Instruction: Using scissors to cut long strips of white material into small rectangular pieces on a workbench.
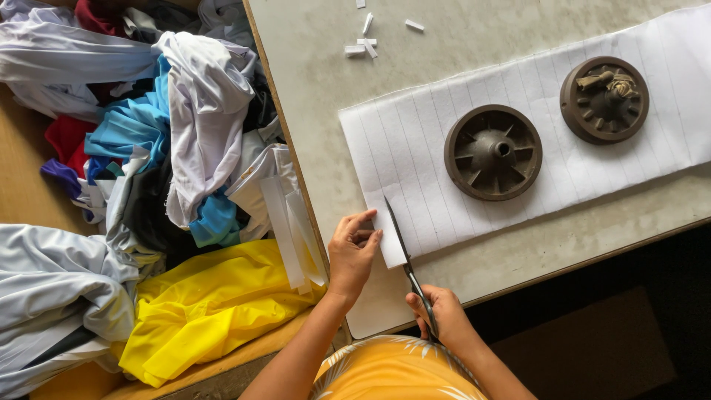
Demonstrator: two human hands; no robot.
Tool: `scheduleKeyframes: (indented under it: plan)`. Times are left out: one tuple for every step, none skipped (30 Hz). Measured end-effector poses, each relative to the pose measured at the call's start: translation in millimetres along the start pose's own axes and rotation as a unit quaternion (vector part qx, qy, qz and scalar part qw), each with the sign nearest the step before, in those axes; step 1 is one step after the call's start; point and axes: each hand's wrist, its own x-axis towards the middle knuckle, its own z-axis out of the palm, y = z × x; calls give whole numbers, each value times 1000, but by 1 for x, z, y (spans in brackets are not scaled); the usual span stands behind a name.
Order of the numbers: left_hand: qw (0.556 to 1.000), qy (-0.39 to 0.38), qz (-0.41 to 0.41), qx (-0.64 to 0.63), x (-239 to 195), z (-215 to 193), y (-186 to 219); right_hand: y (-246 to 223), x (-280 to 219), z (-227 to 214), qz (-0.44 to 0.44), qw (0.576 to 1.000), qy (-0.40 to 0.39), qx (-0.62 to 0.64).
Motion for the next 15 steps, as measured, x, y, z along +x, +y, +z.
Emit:
scheduleKeyframes:
  plan:
    - [1000,2,-1,-3,0,0,0,-3,0,0,0,1000,-3,1]
    - [1000,4,-2,-7,0,1,-1,-7,0,-1,0,1000,-6,2]
    - [1000,4,-2,-7,-1,1,0,-8,1,-1,1,1000,-6,2]
    - [1000,2,-10,-12,-1,1,0,-9,2,-1,-2,1000,-6,2]
    - [1000,1,-18,-17,-1,1,1,-11,4,-1,-5,1000,-6,2]
    - [1000,2,-17,-17,0,0,1,-14,5,-1,-5,1000,-7,1]
    - [1000,-2,-19,-16,0,0,1,-18,6,-1,-9,1000,-7,14]
    - [1000,-5,-20,-15,0,-1,1,-21,6,-1,-14,1000,-7,27]
    - [1000,-4,-20,-16,1,-2,2,-19,7,0,-14,1000,-7,27]
    - [1000,-11,-28,-8,3,-3,2,-17,8,0,-17,999,-8,27]
    - [999,-17,-34,-1,5,-4,4,-16,10,-1,-22,999,-8,27]
    - [999,-16,-32,-3,13,-4,9,-16,11,-2,-24,999,-7,25]
    - [999,-23,-23,11,19,-5,13,-15,11,-2,-12,999,-8,34]
    - [999,-29,-13,24,25,-6,18,-14,10,-2,-1,999,-9,42]
    - [999,-29,-14,24,35,-6,18,-15,9,-1,0,999,-10,42]
